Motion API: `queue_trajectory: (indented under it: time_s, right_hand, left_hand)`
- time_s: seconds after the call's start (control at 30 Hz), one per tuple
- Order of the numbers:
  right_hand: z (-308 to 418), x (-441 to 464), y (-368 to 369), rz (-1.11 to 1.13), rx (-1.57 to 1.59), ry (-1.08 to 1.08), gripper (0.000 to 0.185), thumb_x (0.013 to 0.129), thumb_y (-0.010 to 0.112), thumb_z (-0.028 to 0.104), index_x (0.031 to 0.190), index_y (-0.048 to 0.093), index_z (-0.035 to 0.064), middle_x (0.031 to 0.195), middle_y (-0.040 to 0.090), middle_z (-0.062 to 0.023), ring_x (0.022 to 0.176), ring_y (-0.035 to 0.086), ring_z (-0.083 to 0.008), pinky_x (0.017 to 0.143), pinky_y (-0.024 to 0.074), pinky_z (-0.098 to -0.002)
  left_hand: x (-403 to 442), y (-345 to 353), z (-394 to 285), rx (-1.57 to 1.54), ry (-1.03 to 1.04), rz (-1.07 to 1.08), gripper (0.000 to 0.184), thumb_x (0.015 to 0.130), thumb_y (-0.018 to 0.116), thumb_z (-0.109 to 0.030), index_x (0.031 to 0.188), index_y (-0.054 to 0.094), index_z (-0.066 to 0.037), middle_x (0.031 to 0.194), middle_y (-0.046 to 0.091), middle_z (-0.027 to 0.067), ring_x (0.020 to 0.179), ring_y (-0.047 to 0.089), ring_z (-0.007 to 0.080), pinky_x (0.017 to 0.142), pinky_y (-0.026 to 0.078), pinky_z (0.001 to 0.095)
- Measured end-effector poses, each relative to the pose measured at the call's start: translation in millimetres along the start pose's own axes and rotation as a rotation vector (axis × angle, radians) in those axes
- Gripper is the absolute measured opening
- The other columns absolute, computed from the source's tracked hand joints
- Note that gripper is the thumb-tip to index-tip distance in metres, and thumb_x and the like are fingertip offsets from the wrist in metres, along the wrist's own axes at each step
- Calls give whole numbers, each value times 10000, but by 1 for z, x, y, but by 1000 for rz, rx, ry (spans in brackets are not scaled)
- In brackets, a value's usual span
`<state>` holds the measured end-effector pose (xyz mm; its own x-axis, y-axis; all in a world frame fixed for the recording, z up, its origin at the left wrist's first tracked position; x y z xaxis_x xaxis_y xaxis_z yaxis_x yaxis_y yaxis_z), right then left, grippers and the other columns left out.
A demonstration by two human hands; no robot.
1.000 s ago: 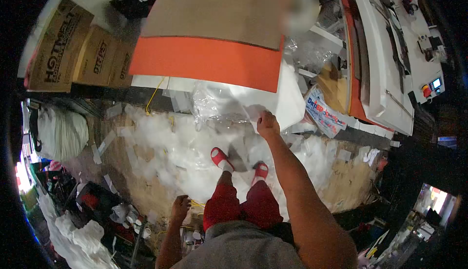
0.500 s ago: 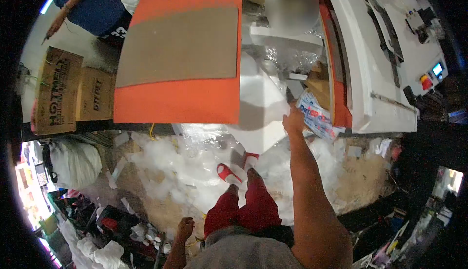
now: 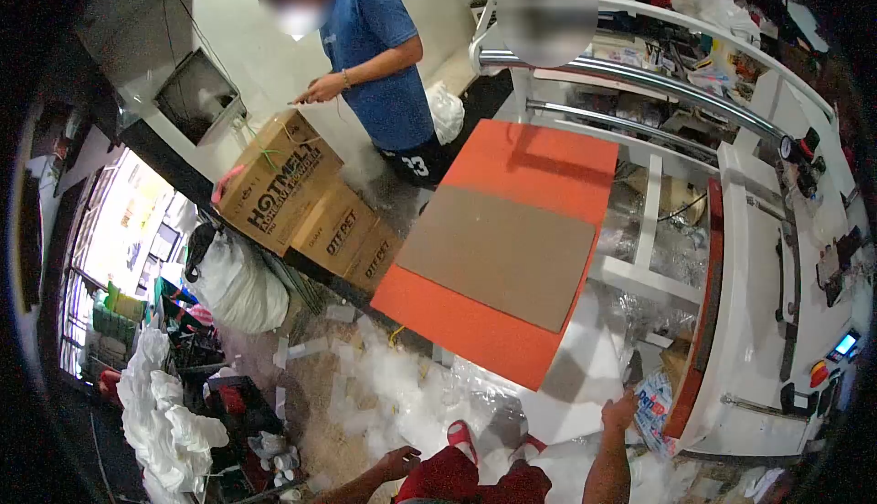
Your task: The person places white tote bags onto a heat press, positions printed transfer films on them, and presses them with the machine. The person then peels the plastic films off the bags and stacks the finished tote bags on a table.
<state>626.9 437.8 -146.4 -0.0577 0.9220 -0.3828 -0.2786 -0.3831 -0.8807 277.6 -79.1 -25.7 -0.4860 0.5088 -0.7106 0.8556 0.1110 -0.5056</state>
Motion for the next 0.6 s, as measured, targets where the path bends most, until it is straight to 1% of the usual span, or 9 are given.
queue_trajectory:
  time_s: [0.23, 0.27, 0.3, 0.37, 0.4, 0.5, 0.53, 0.57, 0.6]
  right_hand:
    - [1, -11, 2, -110, -180, -41, 746, 814, 685, 268, 1402, 363, -58, 1410, 429, -228, 1335, 372, -393, 1138, 284, -450]
    - [2, -9, 6, -90, -154, -26, 734, 819, 678, 280, 1394, 382, -67, 1417, 430, -224, 1344, 365, -382, 1144, 278, -440]
    - [3, -5, 11, -100, -139, -17, 734, 819, 678, 280, 1394, 382, -67, 1417, 430, -224, 1344, 365, -382, 1144, 278, -440]
    - [-10, -5, 13, -219, -244, 65, 738, 808, 694, 320, 1356, 417, -89, 1431, 424, -253, 1344, 386, -401, 1138, 276, -451]
    - [-7, -19, 0, -390, -52, -58, 545, 790, 705, 234, 1206, 524, -68, 1249, 554, -263, 1201, 509, -409, 1040, 376, -455]
    - [-12, -19, 0, -295, 54, -25, 360, 767, 705, 130, 1013, 555, -85, 1060, 598, -268, 1059, 561, -432, 948, 423, -479]
    - [-7, -25, -8, -398, 138, -53, 287, 742, 716, 105, 919, 557, -54, 943, 605, -246, 919, 588, -417, 842, 456, -485]
    - [-1, -32, -17, -400, 129, -49, 287, 742, 716, 105, 919, 557, -54, 943, 605, -246, 919, 588, -417, 842, 456, -485]
    - [16, -47, -35, -300, 193, 15, 282, 735, 711, 119, 919, 570, -41, 952, 612, -242, 918, 589, -412, 825, 458, -474]
  left_hand:
    - [30, -31, 43, 192, 44, -10, 374, 883, 643, -365, 1138, 652, -91, 961, 719, 119, 883, 698, 264, 793, 560, 375]
    - [38, -29, 71, 152, 28, 28, 420, 897, 606, -397, 1187, 638, -96, 1034, 711, 106, 987, 671, 307, 906, 527, 397]
    - [33, -35, 53, 299, 243, 151, 415, 924, 554, -425, 1180, 647, -112, 1062, 700, 122, 1058, 640, 310, 942, 504, 402]
    - [63, -28, 105, 524, 321, 344, 399, 948, 498, -430, 1170, 656, -138, 1081, 694, 127, 1137, 597, 307, 970, 487, 403]
    - [68, -52, 137, 272, -132, 249, 422, 937, 499, -450, 1168, 654, -133, 1113, 686, 136, 1144, 596, 298, 984, 478, 407]
    - [77, -98, 141, 325, 9, 240, 472, 893, 548, -465, 1171, 645, -96, 1125, 682, 159, 1084, 634, 311, 962, 494, 400]
    - [85, -117, 157, 278, -179, 198, 479, 870, 568, -452, 1157, 644, -76, 1109, 685, 170, 1015, 663, 320, 915, 517, 414]
    - [94, -132, 164, 248, -90, 91, 415, 889, 580, -437, 1110, 670, -97, 952, 721, 159, 913, 694, 313, 853, 543, 429]
    - [100, -146, 157, 310, -56, 52, 397, 890, 578, -427, 1089, 675, -97, 939, 722, 155, 908, 695, 302, 853, 546, 421]
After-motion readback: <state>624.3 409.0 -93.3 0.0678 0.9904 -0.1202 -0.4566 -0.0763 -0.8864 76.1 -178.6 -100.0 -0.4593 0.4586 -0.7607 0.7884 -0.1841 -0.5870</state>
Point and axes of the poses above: each hand's wrist, its own x-axis towards the middle knuckle, its own y-axis out of the palm, z = x × y, the point moved 9 cm from there along x, towards the middle knuckle
